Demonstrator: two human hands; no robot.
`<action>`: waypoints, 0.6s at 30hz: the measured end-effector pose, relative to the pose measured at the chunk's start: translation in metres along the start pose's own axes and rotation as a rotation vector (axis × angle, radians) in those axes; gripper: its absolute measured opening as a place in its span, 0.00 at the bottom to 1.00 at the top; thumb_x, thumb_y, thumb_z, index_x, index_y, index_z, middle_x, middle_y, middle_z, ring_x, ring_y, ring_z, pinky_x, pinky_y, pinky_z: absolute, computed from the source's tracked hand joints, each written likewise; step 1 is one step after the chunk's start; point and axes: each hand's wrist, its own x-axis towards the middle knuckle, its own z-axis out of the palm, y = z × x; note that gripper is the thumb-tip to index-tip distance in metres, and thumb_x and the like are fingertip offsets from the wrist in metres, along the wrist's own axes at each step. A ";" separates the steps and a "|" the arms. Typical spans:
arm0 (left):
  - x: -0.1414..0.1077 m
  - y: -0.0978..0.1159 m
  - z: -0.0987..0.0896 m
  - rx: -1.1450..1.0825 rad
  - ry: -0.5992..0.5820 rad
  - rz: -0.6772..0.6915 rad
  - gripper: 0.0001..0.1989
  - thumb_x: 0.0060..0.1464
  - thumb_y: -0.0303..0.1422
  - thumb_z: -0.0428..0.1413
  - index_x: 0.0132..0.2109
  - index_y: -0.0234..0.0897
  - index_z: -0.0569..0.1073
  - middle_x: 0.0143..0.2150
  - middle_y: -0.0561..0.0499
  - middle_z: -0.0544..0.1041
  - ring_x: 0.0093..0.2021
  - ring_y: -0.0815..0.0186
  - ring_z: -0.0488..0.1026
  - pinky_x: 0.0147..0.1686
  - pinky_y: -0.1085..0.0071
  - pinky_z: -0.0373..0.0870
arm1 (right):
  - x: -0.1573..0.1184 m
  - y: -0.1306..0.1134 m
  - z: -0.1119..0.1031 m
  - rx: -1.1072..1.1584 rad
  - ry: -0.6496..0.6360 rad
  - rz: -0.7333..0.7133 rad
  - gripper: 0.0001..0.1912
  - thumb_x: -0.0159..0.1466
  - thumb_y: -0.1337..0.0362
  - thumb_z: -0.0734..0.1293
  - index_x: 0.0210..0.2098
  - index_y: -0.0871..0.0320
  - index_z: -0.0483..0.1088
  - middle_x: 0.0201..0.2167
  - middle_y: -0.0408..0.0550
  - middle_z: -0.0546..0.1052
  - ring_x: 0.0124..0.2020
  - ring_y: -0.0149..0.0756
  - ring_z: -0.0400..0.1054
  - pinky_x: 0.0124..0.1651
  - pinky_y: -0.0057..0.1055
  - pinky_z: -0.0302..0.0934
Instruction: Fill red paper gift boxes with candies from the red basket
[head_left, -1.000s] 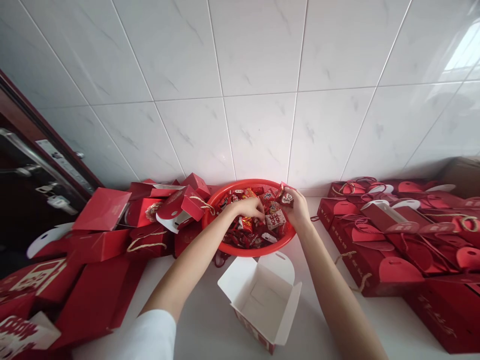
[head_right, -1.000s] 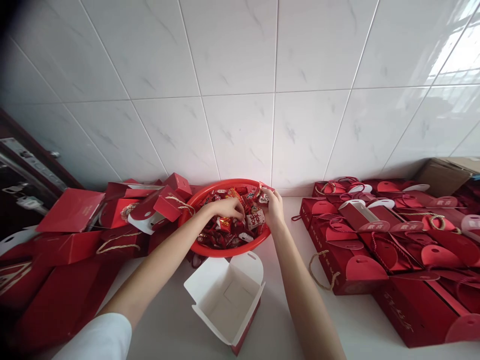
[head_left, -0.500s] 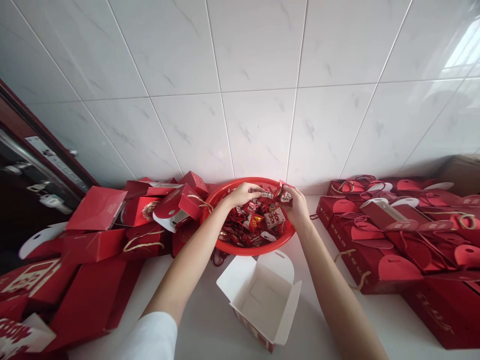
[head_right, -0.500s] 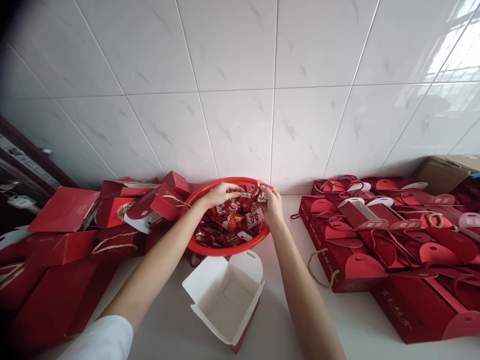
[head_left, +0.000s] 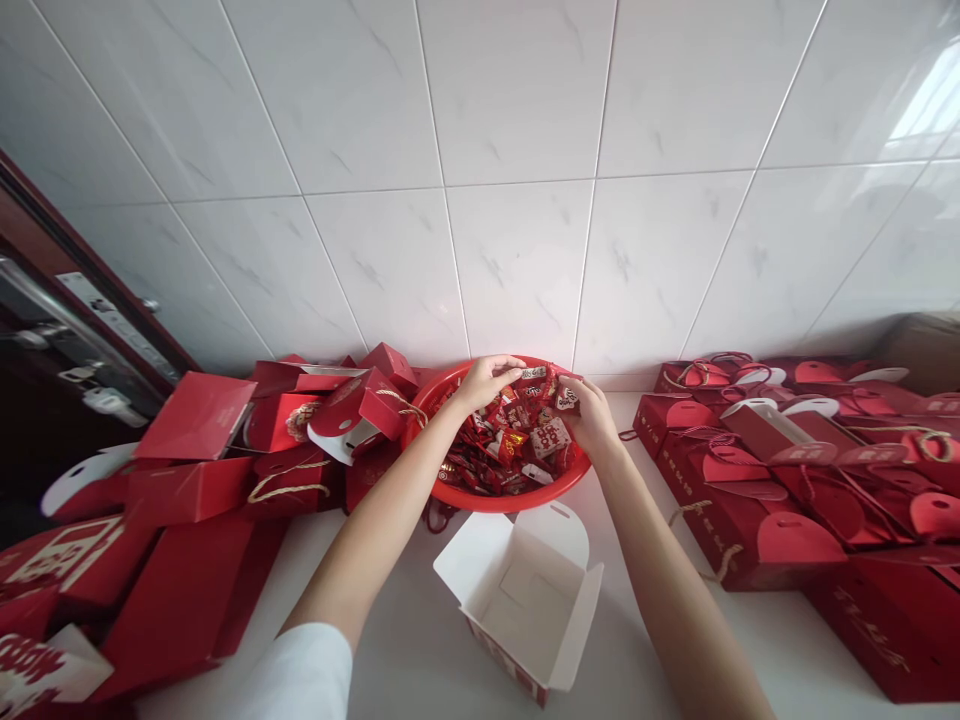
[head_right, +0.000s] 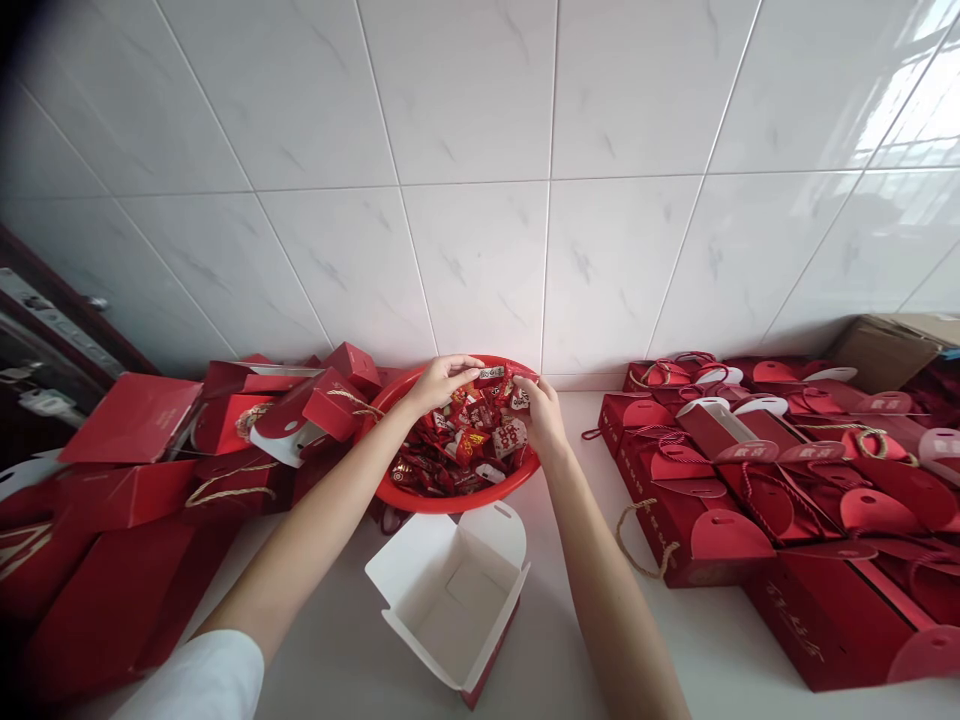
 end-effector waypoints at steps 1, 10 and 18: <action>0.000 0.000 0.001 -0.033 0.007 0.018 0.15 0.56 0.39 0.62 0.45 0.32 0.80 0.50 0.42 0.82 0.51 0.58 0.78 0.56 0.61 0.71 | 0.000 -0.001 0.000 -0.004 -0.013 0.010 0.08 0.46 0.62 0.74 0.27 0.55 0.75 0.30 0.43 0.78 0.32 0.35 0.71 0.27 0.28 0.70; -0.007 0.010 0.008 -0.057 -0.159 0.035 0.18 0.49 0.42 0.67 0.43 0.34 0.82 0.49 0.43 0.82 0.50 0.56 0.78 0.54 0.59 0.72 | -0.001 -0.003 0.001 0.012 -0.042 0.089 0.08 0.46 0.63 0.75 0.24 0.56 0.73 0.26 0.40 0.76 0.30 0.34 0.69 0.27 0.27 0.68; -0.007 0.009 0.015 -0.130 -0.164 0.039 0.21 0.50 0.31 0.65 0.52 0.35 0.79 0.55 0.42 0.80 0.49 0.58 0.78 0.52 0.59 0.74 | -0.003 -0.007 0.001 -0.006 -0.057 0.130 0.10 0.44 0.62 0.74 0.27 0.55 0.76 0.29 0.41 0.77 0.35 0.36 0.69 0.26 0.25 0.66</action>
